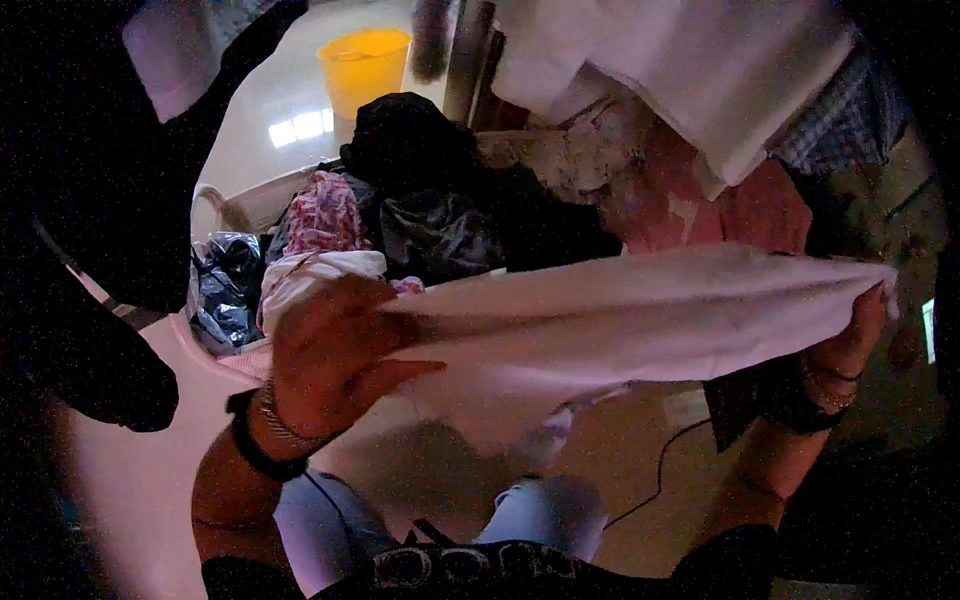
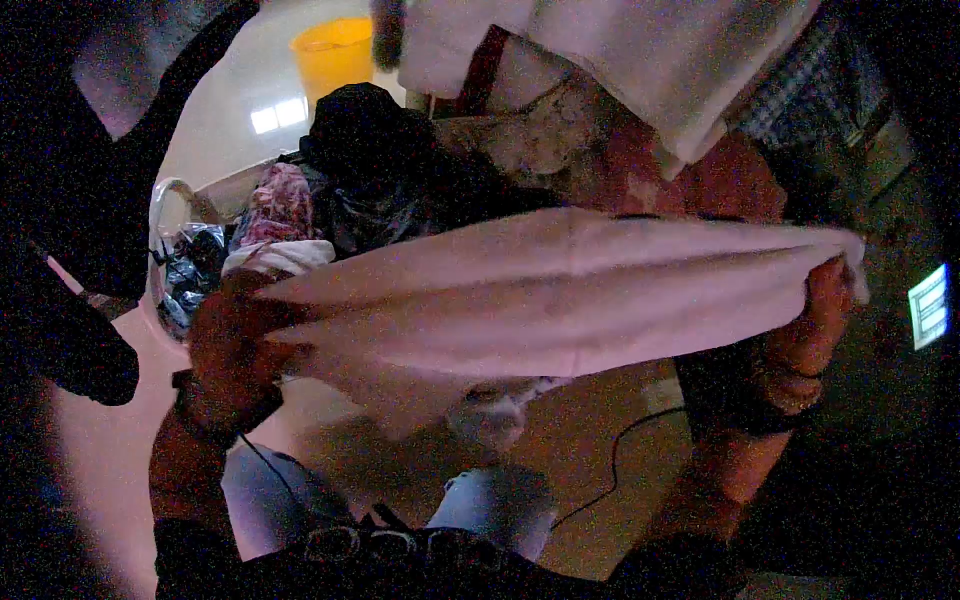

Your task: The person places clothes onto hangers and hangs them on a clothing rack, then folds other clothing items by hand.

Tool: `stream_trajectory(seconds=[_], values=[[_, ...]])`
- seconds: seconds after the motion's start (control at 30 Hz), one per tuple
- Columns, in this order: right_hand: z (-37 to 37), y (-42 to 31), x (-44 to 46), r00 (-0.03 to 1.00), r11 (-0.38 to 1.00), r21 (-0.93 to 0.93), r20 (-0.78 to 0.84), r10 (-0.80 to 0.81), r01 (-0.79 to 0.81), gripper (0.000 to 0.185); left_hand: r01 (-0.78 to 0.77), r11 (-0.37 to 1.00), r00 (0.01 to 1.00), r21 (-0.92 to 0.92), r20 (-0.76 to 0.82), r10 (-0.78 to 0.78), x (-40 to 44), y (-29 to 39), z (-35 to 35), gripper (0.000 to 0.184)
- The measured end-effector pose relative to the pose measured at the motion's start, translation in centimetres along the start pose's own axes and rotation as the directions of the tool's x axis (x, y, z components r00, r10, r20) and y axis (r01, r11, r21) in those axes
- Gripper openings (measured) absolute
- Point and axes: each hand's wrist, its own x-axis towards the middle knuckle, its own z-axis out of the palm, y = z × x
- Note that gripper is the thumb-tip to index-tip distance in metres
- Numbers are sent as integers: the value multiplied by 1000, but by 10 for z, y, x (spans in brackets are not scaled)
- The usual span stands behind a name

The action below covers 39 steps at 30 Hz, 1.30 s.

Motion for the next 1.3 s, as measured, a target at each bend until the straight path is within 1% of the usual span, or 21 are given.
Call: stream_trajectory(seconds=[0.03, 0.1, 0.17, 0.2, 0.3, 0.4, 0.47, 0.53, 0.57, 0.63, 0.67, 0.73, 0.77, 0.83, 0.87, 0.93, 1.03, 1.1, 1.17, 1.23, 1.3], values=[[21, -6, -1, 1000, 997, 74, -15, 15, -14, 30, 24, 999, 995, 36, 94, -27, 9, 1, -7, 22], [41, 0, 6, 980, 848, -523, 103, 169, -91, 30, 20, 996, 980, 87, 195, -37, 18, 4, -10, 24], [37, 6, 3, 978, 839, -542, 157, 141, -34, 29, 142, 987, 987, 72, 60, -146, 22, 3, -4, 28], [35, 9, 2, 964, 820, -572, 229, 133, 23, 28, 359, 933, 920, 17, 165, -356, 21, 7, -4, 34], [41, 11, 1, 936, 827, -547, 206, 286, -132, 30, 355, 932, 927, 71, 100, -360, 15, 4, 2, 27], [45, 11, 6, 913, 752, -658, 322, 250, 27, 30, 197, 945, 955, 262, 168, -245, 16, 0, -10, 17], [45, 9, 6, 905, 754, -651, 369, 214, 87, 28, 215, 952, 949, 220, 184, -256, 16, 0, -14, 13], [45, 3, 5, 649, 717, -695, 570, 504, 54, 27, 232, 954, 943, 189, 196, -268, 15, 1, -23, 9], [44, 2, 3, 651, 723, -688, 576, 494, 61, 27, 219, 966, 906, 137, 339, -254, 12, 1, -29, 8], [40, -1, 2, 264, 715, -579, 815, 516, 392, 27, 214, 972, 854, 96, 465, -234, 16, 4, -40, 7], [43, -11, 7, 265, 716, -571, 821, 506, 401, 27, 295, 953, 805, -65, 554, -211, 20, 7, -46, 8], [50, -36, 17, -17, 825, -441, 879, 477, 353, 26, 379, 902, 757, -208, 630, -173, 27, 8, -52, 9], [52, -43, 19, 4, 845, -423, 895, 446, 326, 26, 400, 900, 845, -172, 450, -290, 31, 5, -51, 10], [69, -35, 17, 296, 859, -449, 879, 374, 246, 27, 469, 842, 883, -268, 115, -455, 43, -14, -44, 12], [83, -19, 17, 458, 874, -449, 827, 326, 188, 27, 461, 818, 879, -344, 48, -475, 50, -27, -36, 13], [108, 19, 4, 637, 908, -406, 728, 255, 100, 27, 374, 841, 912, -391, -10, -410, 51, -53, -14, 16], [136, 57, -34, 648, 958, -285, 731, 216, 2, 28, 194, 944, 974, -266, -65, -218, 43, -73, 16, 20], [158, 71, -60, 600, 974, -228, 778, 184, -3, 28, 222, 943, 969, -246, -54, -242, 42, -72, 30, 24], [181, 76, -73, 553, 979, -200, 819, 151, 28, 29, 664, 501, 677, -555, 162, -718, 49, -54, 42, 26], [193, 79, -78, 535, 977, -199, 834, 132, 70, 30, 752, -159, 233, -640, 482, -844, 44, -52, 55, 29], [193, 84, -82, 536, 970, -221, 834, 133, 102, 30, 851, 25, 393, -524, 606, -692, -11, -94, 105, 26]])
